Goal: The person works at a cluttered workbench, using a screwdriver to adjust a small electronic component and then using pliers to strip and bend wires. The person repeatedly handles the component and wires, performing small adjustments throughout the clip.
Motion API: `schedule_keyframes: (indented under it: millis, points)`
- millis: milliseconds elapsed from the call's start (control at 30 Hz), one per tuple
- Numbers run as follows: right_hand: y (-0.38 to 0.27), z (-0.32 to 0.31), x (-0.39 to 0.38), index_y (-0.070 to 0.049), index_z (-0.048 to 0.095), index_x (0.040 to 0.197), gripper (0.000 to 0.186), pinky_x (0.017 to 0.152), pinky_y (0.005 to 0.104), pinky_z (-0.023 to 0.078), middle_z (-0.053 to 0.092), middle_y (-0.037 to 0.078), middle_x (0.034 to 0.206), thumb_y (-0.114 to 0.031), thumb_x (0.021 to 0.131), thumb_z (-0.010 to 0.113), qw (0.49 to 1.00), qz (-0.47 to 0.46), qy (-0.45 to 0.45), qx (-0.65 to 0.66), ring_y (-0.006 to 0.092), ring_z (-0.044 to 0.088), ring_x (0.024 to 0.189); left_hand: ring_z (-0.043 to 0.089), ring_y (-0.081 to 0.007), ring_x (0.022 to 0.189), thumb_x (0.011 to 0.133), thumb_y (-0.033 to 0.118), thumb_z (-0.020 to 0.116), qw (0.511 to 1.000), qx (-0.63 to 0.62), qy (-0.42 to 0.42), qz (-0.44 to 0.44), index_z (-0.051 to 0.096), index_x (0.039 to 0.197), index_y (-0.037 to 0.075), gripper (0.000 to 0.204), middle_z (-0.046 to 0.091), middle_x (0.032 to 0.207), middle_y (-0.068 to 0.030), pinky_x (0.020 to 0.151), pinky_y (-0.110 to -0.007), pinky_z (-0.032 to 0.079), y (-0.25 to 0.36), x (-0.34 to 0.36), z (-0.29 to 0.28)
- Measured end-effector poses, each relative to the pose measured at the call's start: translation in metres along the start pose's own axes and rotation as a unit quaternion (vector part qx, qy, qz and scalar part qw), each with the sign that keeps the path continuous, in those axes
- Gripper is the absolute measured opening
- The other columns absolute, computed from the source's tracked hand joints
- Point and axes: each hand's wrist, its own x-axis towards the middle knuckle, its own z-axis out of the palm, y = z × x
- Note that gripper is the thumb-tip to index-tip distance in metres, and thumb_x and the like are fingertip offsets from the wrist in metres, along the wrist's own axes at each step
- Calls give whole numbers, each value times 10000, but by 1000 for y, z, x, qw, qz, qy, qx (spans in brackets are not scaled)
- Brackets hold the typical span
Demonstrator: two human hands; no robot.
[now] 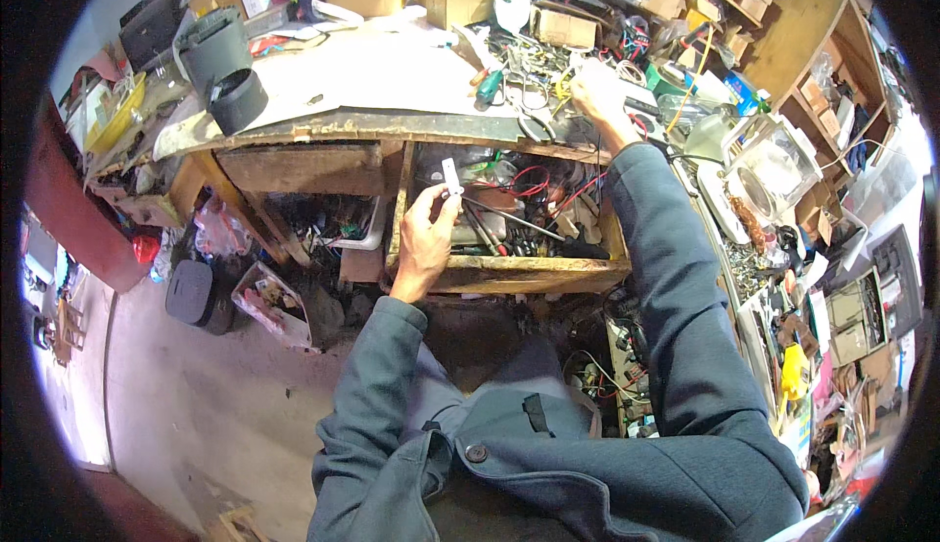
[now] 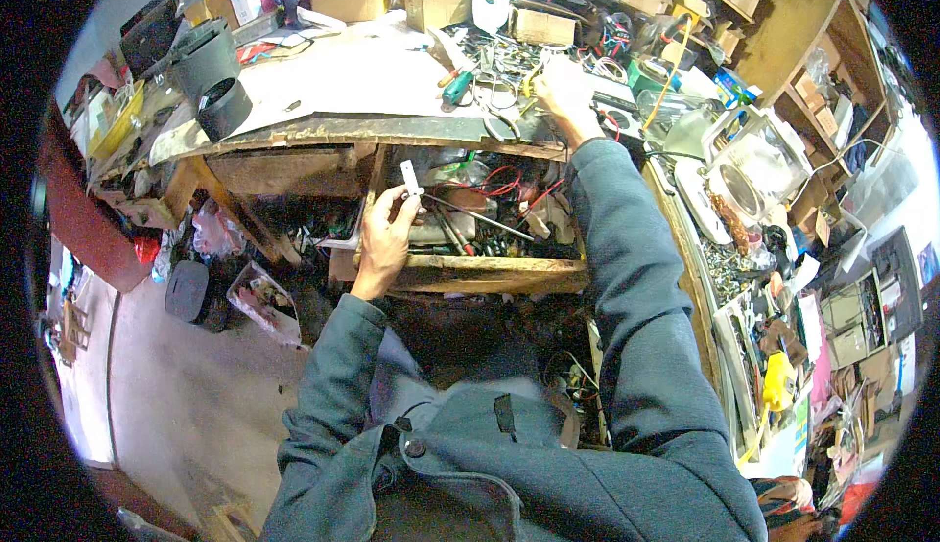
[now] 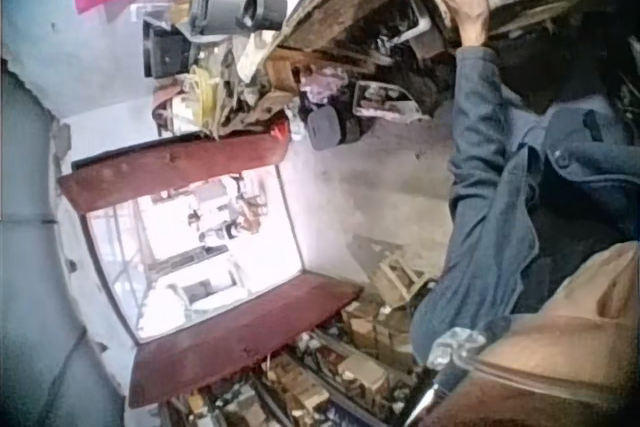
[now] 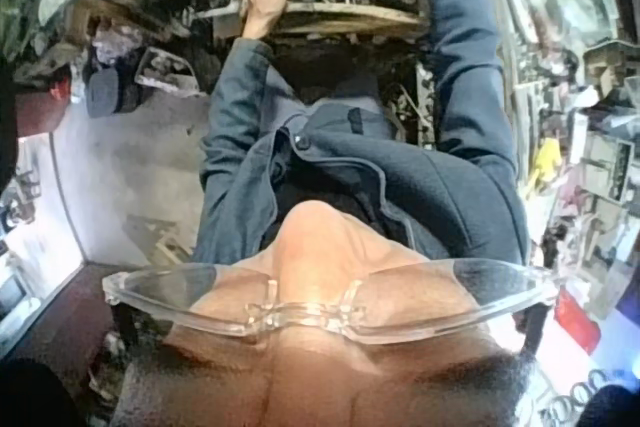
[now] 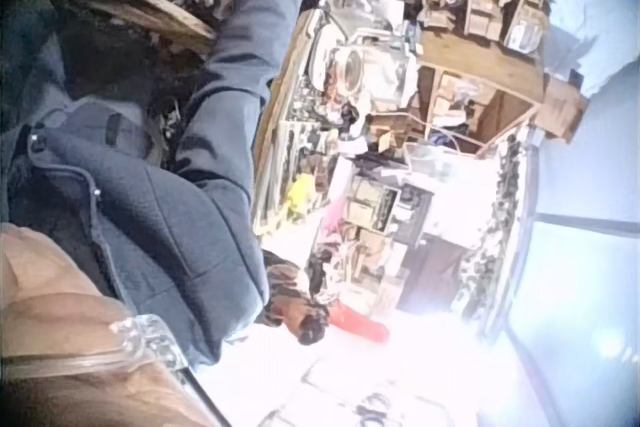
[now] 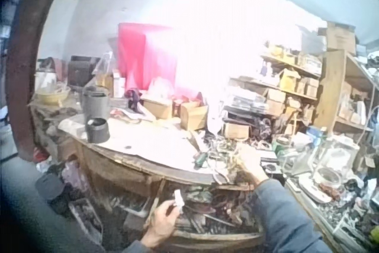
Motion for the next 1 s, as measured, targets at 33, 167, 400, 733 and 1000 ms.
schedule_keyframes:
  millis: [33,167,400,733,1000]
  points:
    - [0,-3,0,-54,676,789,255,716,471,503,620,171,824,-264,913,600,998,50,36,33,368,635,792,597,-89,775,993,172,634,1000,-10,-2,-3,652,1181,-16,267,670,870,-26,699,-268,498,-1,0,1]
    - [-19,-46,5,-47,636,963,168,720,358,548,701,128,921,-193,997,560,879,248,17,408,235,693,859,623,-92,786,1003,188,625,999,-36,-14,-17,641,1212,-11,288,698,910,-40,711,-260,511,-7,0,-1]
    - [-104,-110,-80,-54,584,1044,281,459,194,358,583,63,826,-331,1050,538,290,428,-140,845,65,466,608,677,-142,910,1022,165,578,996,-69,-40,-45,622,1259,-19,304,702,1110,-85,781,-280,557,0,-2,-6]
    - [-186,-129,-166,-56,619,1032,145,551,224,368,529,-50,732,-114,900,632,562,253,-318,721,40,451,615,665,-142,952,1022,132,570,984,-151,-62,-78,608,1311,-5,322,685,1149,-72,845,-287,546,3,1,-8]
    - [-191,-129,-168,1,521,843,238,626,334,432,506,76,714,-184,866,668,800,187,-216,528,134,460,689,670,-134,950,1030,135,580,965,-222,-103,-98,605,1298,-11,306,690,1113,-56,831,-292,553,-3,3,-11]
